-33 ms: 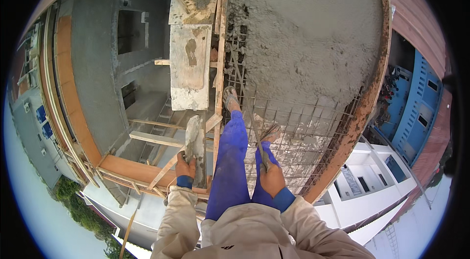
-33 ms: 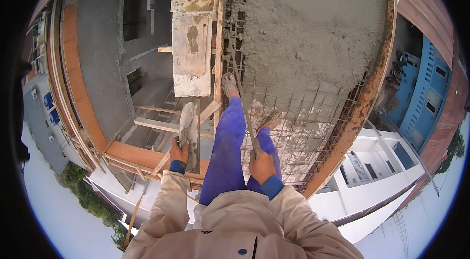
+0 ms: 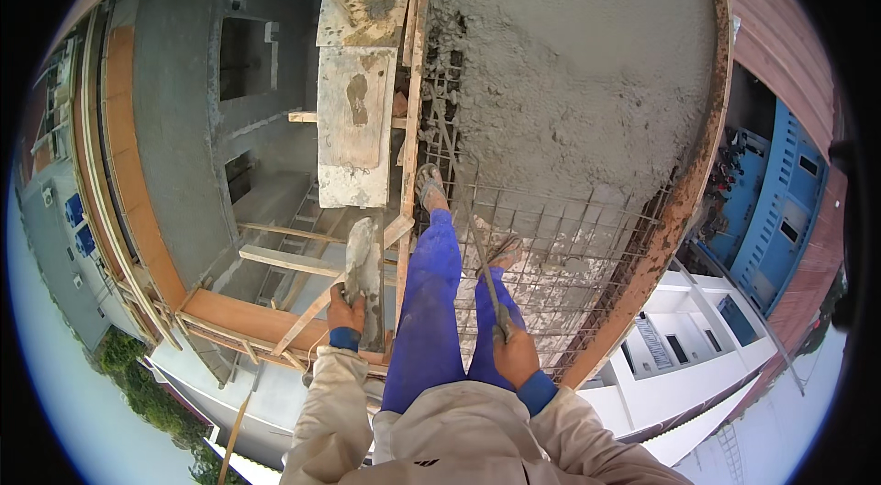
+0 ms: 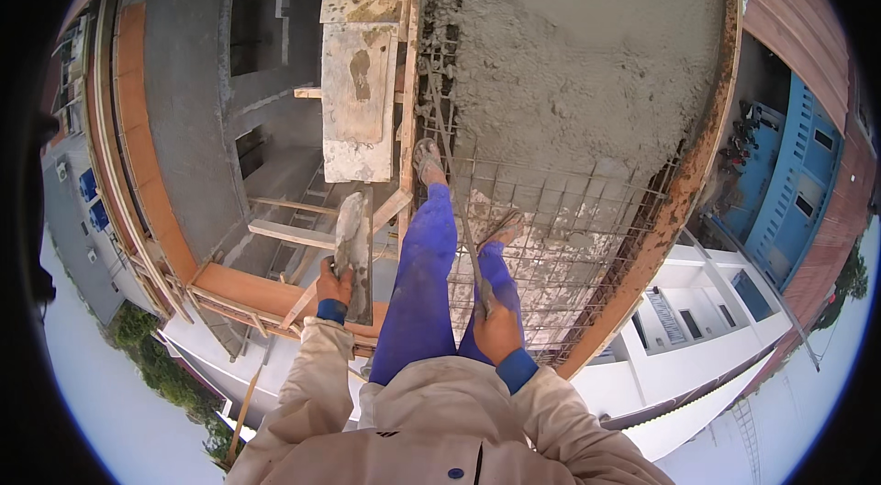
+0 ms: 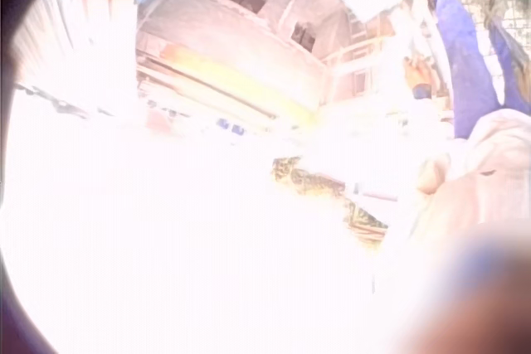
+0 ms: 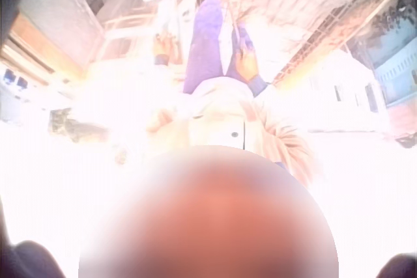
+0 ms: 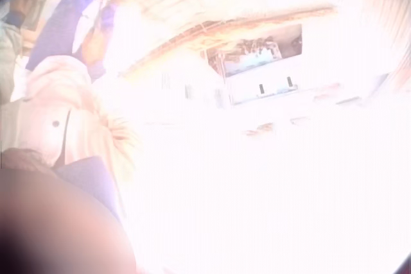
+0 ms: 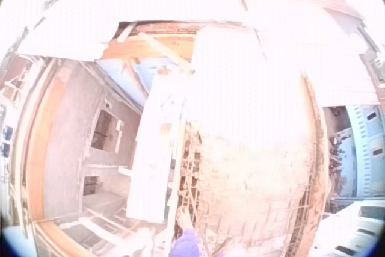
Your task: The person smooths wet concrete on a roof slab using a trowel and a long metal rod. They spread and level the concrete over a rebar grid, then scrape and clean the tools in a bucket of water.
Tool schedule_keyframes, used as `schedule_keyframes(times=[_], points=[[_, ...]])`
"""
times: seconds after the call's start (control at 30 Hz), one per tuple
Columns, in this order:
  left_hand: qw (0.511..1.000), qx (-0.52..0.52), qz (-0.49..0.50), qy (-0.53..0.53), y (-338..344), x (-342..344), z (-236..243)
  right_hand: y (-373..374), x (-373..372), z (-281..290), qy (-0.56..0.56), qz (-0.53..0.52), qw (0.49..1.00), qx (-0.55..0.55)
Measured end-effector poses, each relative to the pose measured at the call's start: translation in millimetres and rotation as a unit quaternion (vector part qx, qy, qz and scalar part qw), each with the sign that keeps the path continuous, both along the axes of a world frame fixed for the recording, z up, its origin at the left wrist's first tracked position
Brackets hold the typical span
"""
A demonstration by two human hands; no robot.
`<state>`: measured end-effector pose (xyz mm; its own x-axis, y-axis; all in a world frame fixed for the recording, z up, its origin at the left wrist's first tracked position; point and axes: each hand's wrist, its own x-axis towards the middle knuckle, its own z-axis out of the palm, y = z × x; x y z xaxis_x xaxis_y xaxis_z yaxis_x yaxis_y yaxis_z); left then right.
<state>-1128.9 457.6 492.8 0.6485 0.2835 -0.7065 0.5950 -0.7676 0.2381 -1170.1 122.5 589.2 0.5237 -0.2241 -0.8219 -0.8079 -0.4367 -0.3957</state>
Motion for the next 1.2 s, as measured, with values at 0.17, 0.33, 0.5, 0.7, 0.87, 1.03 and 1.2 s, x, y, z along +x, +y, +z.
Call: schedule_keyframes(times=[0.17,0.33,0.5,0.7,0.87,1.03,1.2], points=[[0.999,0.029,0.031,0.017,-6.1,-5.7,-16.7,-21.8,-6.9,9.9,0.067,0.072,0.995,-0.009],[0.999,-0.022,0.034,-0.036,-20.5,-6.2,-22.1,-25.0,15.9,-52.4,0.027,0.075,0.996,0.043],[0.998,-0.034,0.000,-0.045,-27.6,-10.0,-11.3,-24.2,-35.9,12.4,0.025,-0.040,0.998,0.031],[0.999,0.041,-0.016,0.004,-21.5,-10.7,-9.6,-68.0,-51.5,48.7,0.098,-0.055,0.993,-0.025],[0.999,0.017,-0.017,-0.039,-26.2,-8.0,-28.3,-105.3,-31.4,-24.8,-0.073,0.026,0.995,-0.056],[0.998,0.022,-0.045,-0.046,-35.4,-6.3,-24.5,-67.1,-63.1,-13.9,-0.034,-0.112,0.993,-0.016],[0.997,0.020,-0.072,-0.005,-46.5,11.2,-15.0,-62.1,6.8,-79.2,-0.052,-0.081,0.995,-0.027]])
